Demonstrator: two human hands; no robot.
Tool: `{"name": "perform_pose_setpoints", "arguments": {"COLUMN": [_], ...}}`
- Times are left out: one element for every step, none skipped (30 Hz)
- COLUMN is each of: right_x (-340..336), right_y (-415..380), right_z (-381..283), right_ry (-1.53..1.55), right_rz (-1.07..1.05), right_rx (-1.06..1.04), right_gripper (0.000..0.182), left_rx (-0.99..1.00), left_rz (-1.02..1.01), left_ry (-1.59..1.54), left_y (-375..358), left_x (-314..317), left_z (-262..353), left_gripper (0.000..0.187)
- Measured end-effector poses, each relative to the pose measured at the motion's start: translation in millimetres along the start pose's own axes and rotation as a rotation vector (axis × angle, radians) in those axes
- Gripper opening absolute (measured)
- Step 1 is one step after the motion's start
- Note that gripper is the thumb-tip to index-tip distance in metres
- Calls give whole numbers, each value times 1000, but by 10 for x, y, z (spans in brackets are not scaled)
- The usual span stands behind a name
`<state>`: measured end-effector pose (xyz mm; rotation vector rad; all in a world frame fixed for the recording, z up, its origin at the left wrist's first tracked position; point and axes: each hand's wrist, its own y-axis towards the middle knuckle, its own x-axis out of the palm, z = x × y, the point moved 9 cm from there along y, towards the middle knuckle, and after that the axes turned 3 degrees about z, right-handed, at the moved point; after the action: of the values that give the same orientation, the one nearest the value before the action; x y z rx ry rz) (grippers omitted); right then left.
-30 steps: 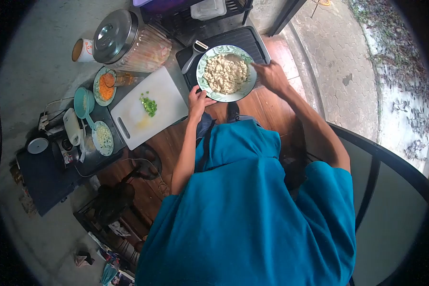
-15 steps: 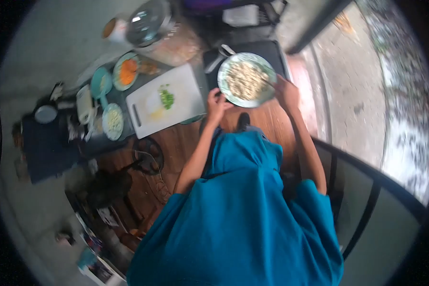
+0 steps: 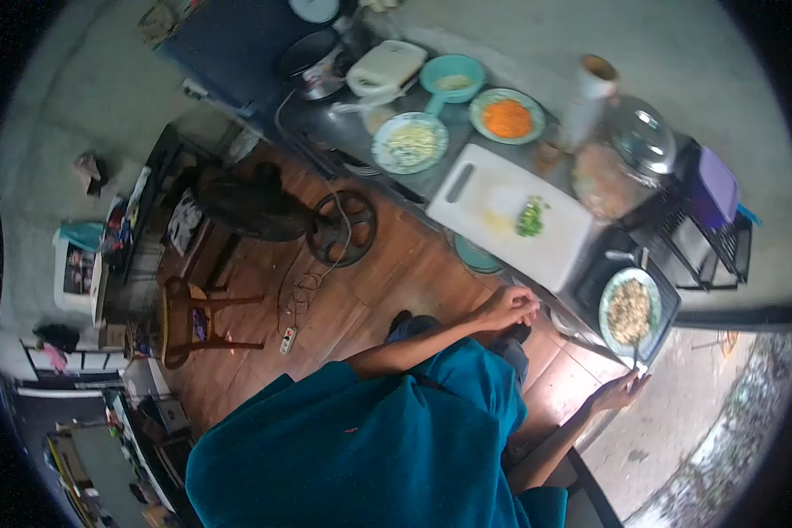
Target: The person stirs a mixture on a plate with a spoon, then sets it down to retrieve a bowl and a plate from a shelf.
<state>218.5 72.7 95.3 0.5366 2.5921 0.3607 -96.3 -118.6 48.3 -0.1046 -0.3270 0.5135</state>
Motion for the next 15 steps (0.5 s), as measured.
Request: {"name": "perform_pose_setpoints", "arguments": {"right_x": [145,288,279,411,630,848,1010,1117,1175,1225,1306,1360,1405,1490,1570], "right_y": [-229,-539,-902,-1264,-1594,-1977,-2354,-2775,-3160,-3487,-3762,-4040,-4260,-4478,-4740], "right_z": [-144,-322,-426,-333,-151,70,-175,-615,-923,-1088,-1217,-1334,-1373,-1210,-1002], "right_ry": [7,79,122,329,538,124,61,129,196,169,146,98,49,57,66], "right_rz": [-19,-55,-81,-209,-332,-409,-565,-666,-767,-890,-1009,-1083,-1163,-1234,-1306], "right_rx": [-9,-75,-126,-51,13,-458,-170,-148,-121,-96,-75,-7,65,73,86], "right_gripper": [51,48,45,40,37,34,31,31,30,30,31,33,34,36,38], "left_rx": [-26,2,-40,-26,-3,-61,-107,-68,-33,-37,-33,-62,-95,-93,-103], "left_rz": [-3,-2,24,44,68,110,153,195,238,285,331,382,442,449,502], "left_ry": [-32,-21,-64,-104,-155,-132,-104,-47,12,7,4,19,34,27,68], "left_y": [-150,-326,-421,-635,-793,-986,-1174,-1322,-1487,-1690,-1850,-2016,-2209,-2353,-2510], "left_x": [-185,-403,-655,-886,-1116,-1392,-1671,-1947,-2224,-2475,-2696,-2869,-3020,-3136,-3277], "left_z": [36,108,-191,-195,-127,-80,-22,-65,-174,-296,-358,-330,-315,-337,-363], "left_gripper": [21,23,24,25,27,28,31,32,35,37,39,43,46,46,48]}}
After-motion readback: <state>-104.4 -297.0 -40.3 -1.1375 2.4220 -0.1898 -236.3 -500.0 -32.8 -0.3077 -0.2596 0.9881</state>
